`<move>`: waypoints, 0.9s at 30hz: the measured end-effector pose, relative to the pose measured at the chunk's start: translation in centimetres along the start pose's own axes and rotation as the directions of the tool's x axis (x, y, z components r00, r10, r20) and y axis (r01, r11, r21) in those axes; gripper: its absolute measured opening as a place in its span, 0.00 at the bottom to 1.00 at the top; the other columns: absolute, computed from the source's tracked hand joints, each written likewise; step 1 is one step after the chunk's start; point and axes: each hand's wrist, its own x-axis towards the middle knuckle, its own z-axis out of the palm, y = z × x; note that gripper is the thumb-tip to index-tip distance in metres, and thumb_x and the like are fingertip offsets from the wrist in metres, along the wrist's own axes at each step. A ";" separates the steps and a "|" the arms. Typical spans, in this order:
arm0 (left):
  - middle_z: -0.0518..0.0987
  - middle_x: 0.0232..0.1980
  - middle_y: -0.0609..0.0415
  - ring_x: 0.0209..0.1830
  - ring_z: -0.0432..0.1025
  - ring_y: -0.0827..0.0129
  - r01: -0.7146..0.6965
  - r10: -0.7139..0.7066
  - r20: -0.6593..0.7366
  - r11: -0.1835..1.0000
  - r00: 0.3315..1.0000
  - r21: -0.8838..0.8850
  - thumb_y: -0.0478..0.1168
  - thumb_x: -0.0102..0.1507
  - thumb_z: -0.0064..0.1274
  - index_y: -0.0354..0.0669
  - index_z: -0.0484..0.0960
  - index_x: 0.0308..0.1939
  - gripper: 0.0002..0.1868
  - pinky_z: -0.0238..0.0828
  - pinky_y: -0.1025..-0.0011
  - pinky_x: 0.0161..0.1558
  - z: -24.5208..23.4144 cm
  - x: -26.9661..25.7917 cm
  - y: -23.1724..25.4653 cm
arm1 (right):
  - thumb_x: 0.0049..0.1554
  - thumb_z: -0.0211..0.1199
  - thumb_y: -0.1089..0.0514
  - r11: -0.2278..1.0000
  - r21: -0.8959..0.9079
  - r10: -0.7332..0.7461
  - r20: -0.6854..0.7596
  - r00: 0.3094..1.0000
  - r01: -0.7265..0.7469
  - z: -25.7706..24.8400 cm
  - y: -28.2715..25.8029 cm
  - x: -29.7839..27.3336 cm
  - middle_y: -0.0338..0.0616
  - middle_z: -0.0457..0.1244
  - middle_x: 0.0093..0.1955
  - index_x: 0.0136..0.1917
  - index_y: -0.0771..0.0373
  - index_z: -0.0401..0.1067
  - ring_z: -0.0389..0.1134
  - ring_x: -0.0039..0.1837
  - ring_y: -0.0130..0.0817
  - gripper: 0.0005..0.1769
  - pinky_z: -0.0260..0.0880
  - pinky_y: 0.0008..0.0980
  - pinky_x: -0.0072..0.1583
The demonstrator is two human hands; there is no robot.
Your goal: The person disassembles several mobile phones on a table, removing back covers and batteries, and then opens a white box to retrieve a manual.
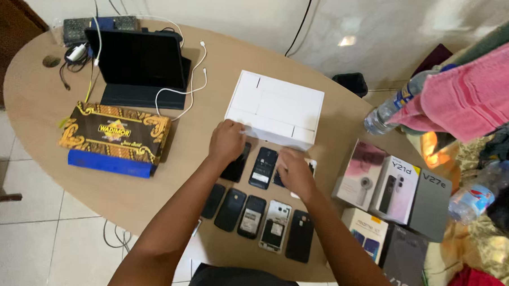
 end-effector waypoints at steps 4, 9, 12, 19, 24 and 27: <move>0.79 0.50 0.45 0.54 0.71 0.50 0.099 -0.103 0.060 0.992 0.993 0.072 0.46 0.57 0.64 0.40 0.85 0.43 0.16 0.70 0.55 0.54 2.8 7.1 -0.5 | 0.55 0.65 0.59 0.987 -0.157 0.023 -0.035 0.999 -0.028 1.6 1.3 7.6 0.58 0.63 0.67 0.61 0.67 0.73 0.62 0.69 0.56 0.22 0.61 0.46 0.69; 0.72 0.60 0.37 0.63 0.64 0.45 0.010 -0.006 -0.028 0.992 1.000 0.124 0.55 0.58 0.64 0.37 0.79 0.52 0.28 0.64 0.49 0.59 7.6 11.8 -1.6 | 0.54 0.65 0.60 0.977 -0.212 0.008 -0.056 0.998 -0.019 4.4 3.6 14.7 0.59 0.62 0.68 0.62 0.69 0.73 0.61 0.70 0.55 0.22 0.60 0.46 0.70; 0.67 0.62 0.32 0.65 0.58 0.42 0.052 -0.041 -0.054 0.976 0.998 0.213 0.59 0.53 0.64 0.41 0.76 0.55 0.34 0.58 0.47 0.62 9.3 12.0 -2.4 | 0.54 0.65 0.61 0.978 -0.207 0.016 -0.087 0.996 -0.034 5.6 4.2 15.4 0.55 0.64 0.67 0.60 0.68 0.73 0.63 0.69 0.52 0.21 0.63 0.45 0.70; 0.68 0.61 0.36 0.66 0.58 0.45 0.174 -0.191 0.079 0.968 0.978 0.179 0.60 0.57 0.60 0.41 0.73 0.60 0.36 0.56 0.48 0.58 9.1 12.8 -2.0 | 0.53 0.66 0.62 0.953 -0.303 -0.064 -0.183 0.981 0.006 6.6 3.9 14.9 0.54 0.65 0.65 0.59 0.68 0.74 0.64 0.67 0.52 0.21 0.65 0.49 0.66; 0.70 0.58 0.36 0.63 0.61 0.44 0.160 -0.249 0.245 0.930 0.937 0.330 0.60 0.62 0.55 0.43 0.74 0.58 0.30 0.54 0.45 0.63 9.6 14.3 -1.3 | 0.52 0.65 0.62 0.965 -0.260 -0.080 -0.135 0.988 0.042 6.0 4.4 15.3 0.54 0.65 0.63 0.59 0.68 0.73 0.65 0.66 0.51 0.21 0.68 0.48 0.63; 0.75 0.49 0.38 0.51 0.69 0.40 0.018 -0.067 0.092 0.891 0.994 0.454 0.56 0.60 0.55 0.42 0.78 0.48 0.23 0.55 0.41 0.61 10.7 14.2 -1.4 | 0.52 0.65 0.62 0.964 -0.263 -0.064 -0.109 0.992 0.033 6.0 4.7 15.3 0.55 0.65 0.63 0.59 0.68 0.73 0.65 0.65 0.52 0.21 0.68 0.48 0.62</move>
